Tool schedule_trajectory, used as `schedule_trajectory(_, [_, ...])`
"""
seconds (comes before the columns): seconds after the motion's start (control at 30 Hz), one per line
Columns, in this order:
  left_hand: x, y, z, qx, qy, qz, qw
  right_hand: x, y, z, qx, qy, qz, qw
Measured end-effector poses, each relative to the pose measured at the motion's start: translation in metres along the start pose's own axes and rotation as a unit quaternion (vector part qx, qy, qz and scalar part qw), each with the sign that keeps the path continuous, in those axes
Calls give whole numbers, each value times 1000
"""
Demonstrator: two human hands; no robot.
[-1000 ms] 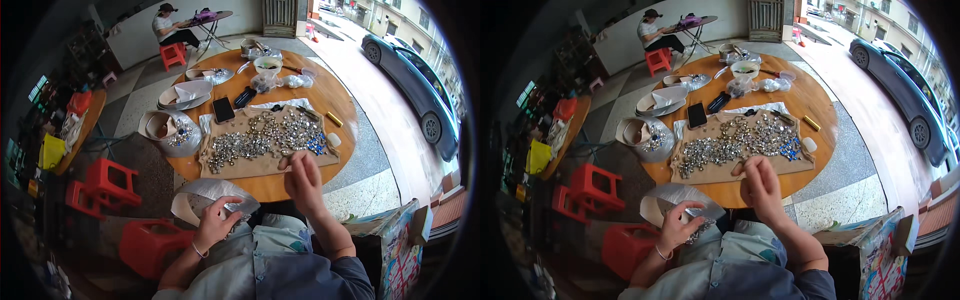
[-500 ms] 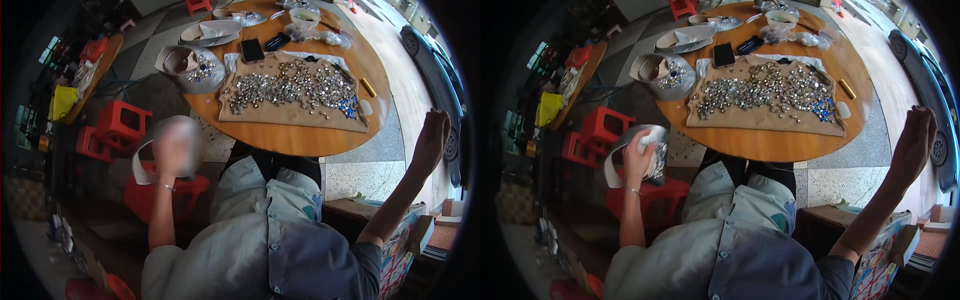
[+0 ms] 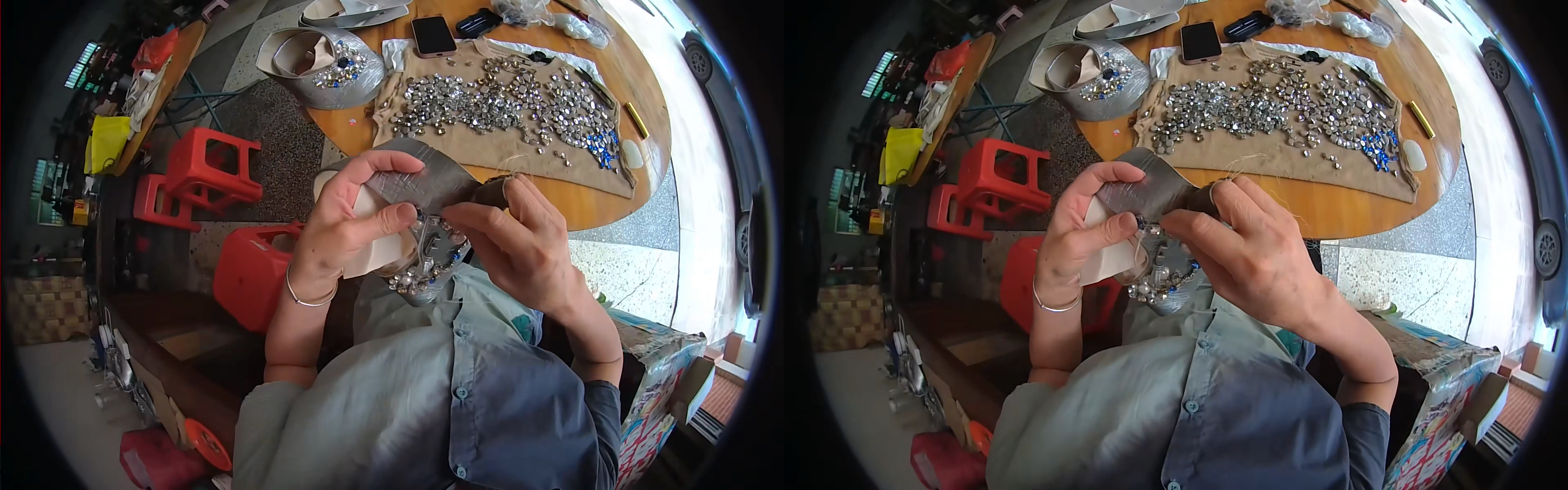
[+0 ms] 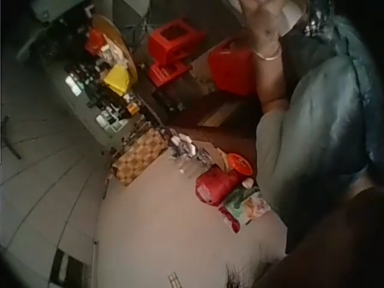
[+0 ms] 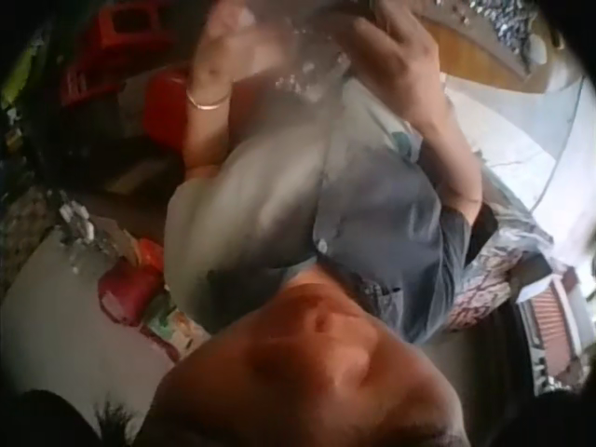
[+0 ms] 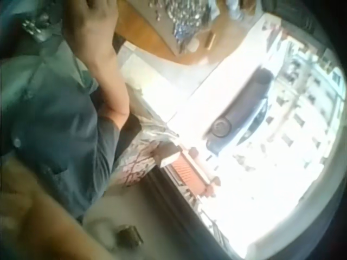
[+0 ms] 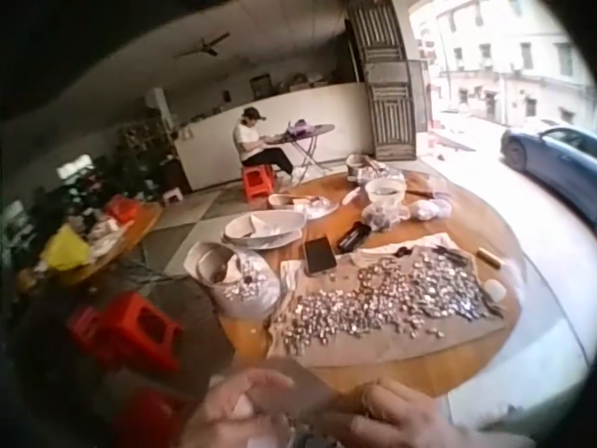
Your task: Manually attaching small decorative rhinestones or ornaments to shoe upper components.
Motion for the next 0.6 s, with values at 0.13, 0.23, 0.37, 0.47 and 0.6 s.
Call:
schedule_trajectory(0.13, [-1, 0, 1, -25, -2, 21, 999, -3, 2, -1, 6, 4, 7, 1000])
schedule_trajectory(0.23, [2, -3, 3, -29, -10, 31, 999, -8, 4, -1, 0, 9, 26, 1000])
schedule_trajectory(0.37, [3, -2, 4, -33, -17, 17, 999, -9, 5, -1, -6, 15, 35, 999])
schedule_trajectory(0.47, [2, -2, 4, -33, -18, 40, 998, -10, 6, -1, -18, 15, 39, 999])
schedule_trajectory(0.6, [0, -2, 5, -39, -14, 30, 999, -9, 6, 0, -17, 18, 33, 999])
Point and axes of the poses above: each hand's wrist, its own z-axis away from the middle knuckle, its own y-axis out of the back of the hand, x = y × z, the point moved 6 cm from there along -z, towards the middle knuckle, and after that the axes turned 4 degrees about x, right-handed, at the moved point
